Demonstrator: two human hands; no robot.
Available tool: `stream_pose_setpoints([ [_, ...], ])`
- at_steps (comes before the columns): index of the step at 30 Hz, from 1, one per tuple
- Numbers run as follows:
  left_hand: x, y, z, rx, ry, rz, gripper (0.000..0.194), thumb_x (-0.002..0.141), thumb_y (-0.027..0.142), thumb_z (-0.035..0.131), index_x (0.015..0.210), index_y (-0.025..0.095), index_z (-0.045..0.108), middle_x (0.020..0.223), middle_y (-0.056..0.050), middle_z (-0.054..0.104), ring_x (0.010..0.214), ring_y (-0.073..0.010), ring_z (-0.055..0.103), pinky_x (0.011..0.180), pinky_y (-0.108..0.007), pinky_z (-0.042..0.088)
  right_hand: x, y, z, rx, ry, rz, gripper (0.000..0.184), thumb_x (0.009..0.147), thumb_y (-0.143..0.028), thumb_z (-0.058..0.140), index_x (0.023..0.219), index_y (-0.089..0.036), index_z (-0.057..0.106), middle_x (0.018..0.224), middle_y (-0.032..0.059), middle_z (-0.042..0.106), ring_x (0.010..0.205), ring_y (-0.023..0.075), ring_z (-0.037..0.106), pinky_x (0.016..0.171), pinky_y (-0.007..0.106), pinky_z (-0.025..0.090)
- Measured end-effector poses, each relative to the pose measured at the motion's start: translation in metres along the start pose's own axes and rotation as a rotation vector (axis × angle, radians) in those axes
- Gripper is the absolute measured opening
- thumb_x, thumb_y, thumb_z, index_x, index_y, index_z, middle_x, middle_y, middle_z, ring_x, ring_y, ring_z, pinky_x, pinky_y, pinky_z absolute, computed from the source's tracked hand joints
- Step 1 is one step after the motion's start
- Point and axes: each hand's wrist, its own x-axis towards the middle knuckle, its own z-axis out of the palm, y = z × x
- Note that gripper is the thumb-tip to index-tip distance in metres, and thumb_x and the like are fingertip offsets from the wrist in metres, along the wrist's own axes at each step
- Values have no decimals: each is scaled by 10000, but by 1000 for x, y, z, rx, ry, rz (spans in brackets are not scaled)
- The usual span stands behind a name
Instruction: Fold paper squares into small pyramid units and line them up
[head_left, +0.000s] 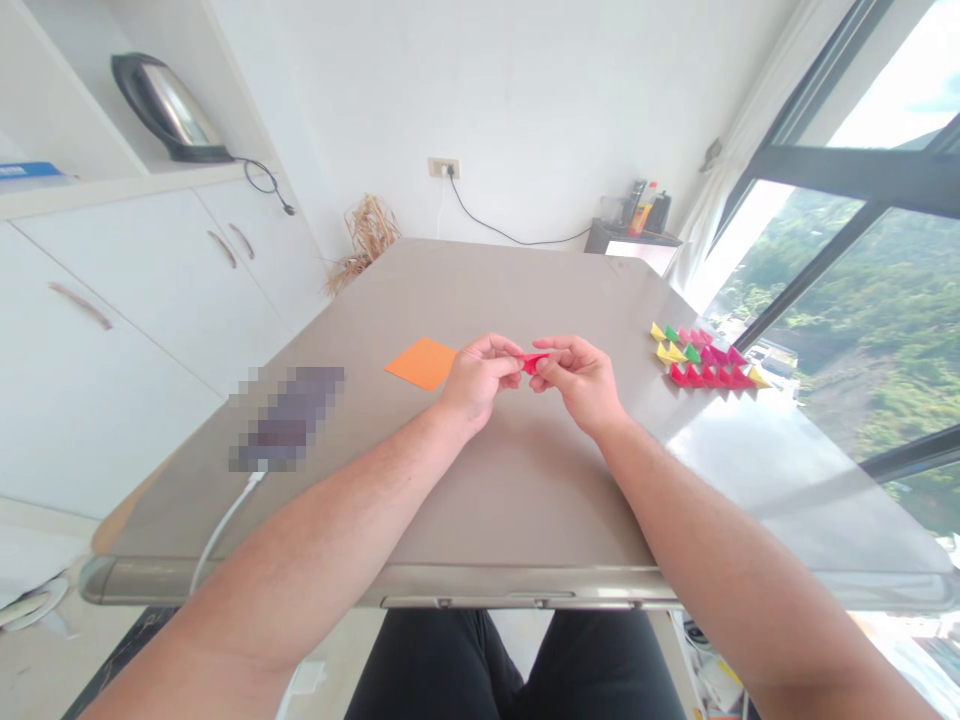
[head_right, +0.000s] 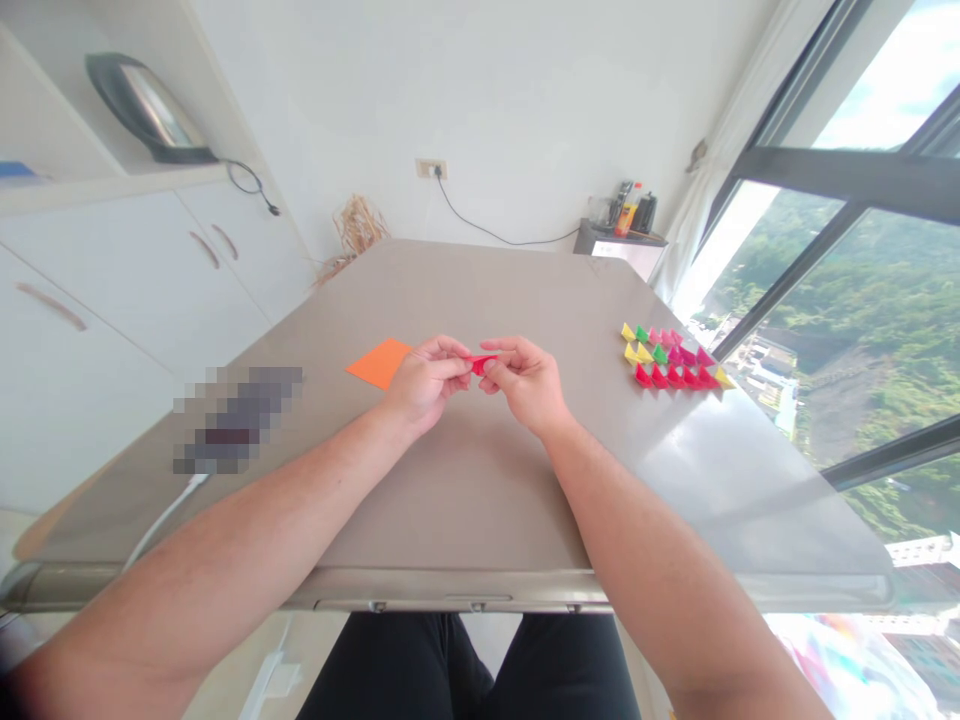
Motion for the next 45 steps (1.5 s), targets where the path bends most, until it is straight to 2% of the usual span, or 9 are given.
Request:
stream_pose_setpoints([
  [6, -2, 2, 0, 26, -40, 26, 97, 666, 152, 734, 733, 199, 682, 716, 2, 684, 643, -117, 608, 634, -273, 492, 0, -4, -1, 31, 14, 45, 94, 734, -281, 728, 810, -228, 710, 672, -15, 730, 609, 166, 685, 662, 359, 591],
  [10, -5, 5, 1, 66, -53, 34, 67, 735, 250, 723, 759, 195, 693, 744, -20, 713, 675, -143, 652, 653, -295, 523, 0, -4, -2, 40, 26, 51, 71, 738, -265, 694, 800, -232, 704, 695, -16, 735, 618, 165, 694, 667, 356, 599],
  [13, -8, 6, 3, 173, -25, 96, 139, 733, 294, 765, 751, 195, 669, 753, -19, 710, 699, -151, 658, 636, -288, 520, -1, -6, -2, 20, 14, 63, 107, 752, -303, 687, 827, -227, 698, 739, -5, 744, 664, 173, 712, 692, 357, 604],
  [17, -9, 6, 5, 270, -1, 204, 141, 715, 236, 771, 757, 200, 641, 732, 5, 686, 677, -135, 640, 668, -290, 524, -2, -8, 0, -9, 31, 81, 234, 760, -366, 741, 934, -217, 694, 758, 10, 754, 708, 188, 732, 708, 356, 604],
  [21, -8, 5, 4, 338, 30, 265, 141, 727, 226, 763, 824, 204, 662, 815, -8, 714, 725, -146, 675, 729, -309, 542, -1, -8, 2, -35, 47, 86, 221, 745, -365, 779, 867, -193, 713, 786, 39, 764, 762, 196, 740, 717, 343, 606],
  [26, -7, 2, 4, 338, 35, 241, 148, 734, 265, 772, 837, 199, 689, 805, -22, 732, 763, -180, 711, 774, -346, 564, -1, -8, 3, -94, 63, 85, 193, 751, -364, 761, 828, -188, 735, 768, 46, 766, 771, 195, 738, 728, 344, 610],
  [37, -9, 2, 5, 335, 24, 270, 117, 742, 258, 768, 799, 204, 680, 778, -12, 726, 750, -175, 705, 752, -336, 559, -1, -9, 4, -81, 72, 80, 170, 749, -342, 768, 807, -185, 736, 744, 42, 762, 744, 189, 734, 721, 345, 610],
  [41, -8, 2, 5, 249, 33, 212, 177, 729, 285, 796, 839, 196, 690, 784, -12, 732, 727, -170, 701, 751, -346, 572, -1, -8, 3, -59, 54, 74, 202, 755, -371, 780, 828, -191, 728, 756, 40, 764, 774, 200, 748, 722, 343, 609],
  [45, -6, 4, 4, 288, 24, 181, 185, 722, 316, 815, 802, 184, 713, 764, -28, 742, 733, -172, 693, 708, -320, 555, 0, -5, 3, -49, 66, 56, 252, 749, -415, 799, 843, -193, 726, 764, 36, 756, 773, 203, 746, 712, 350, 607],
])
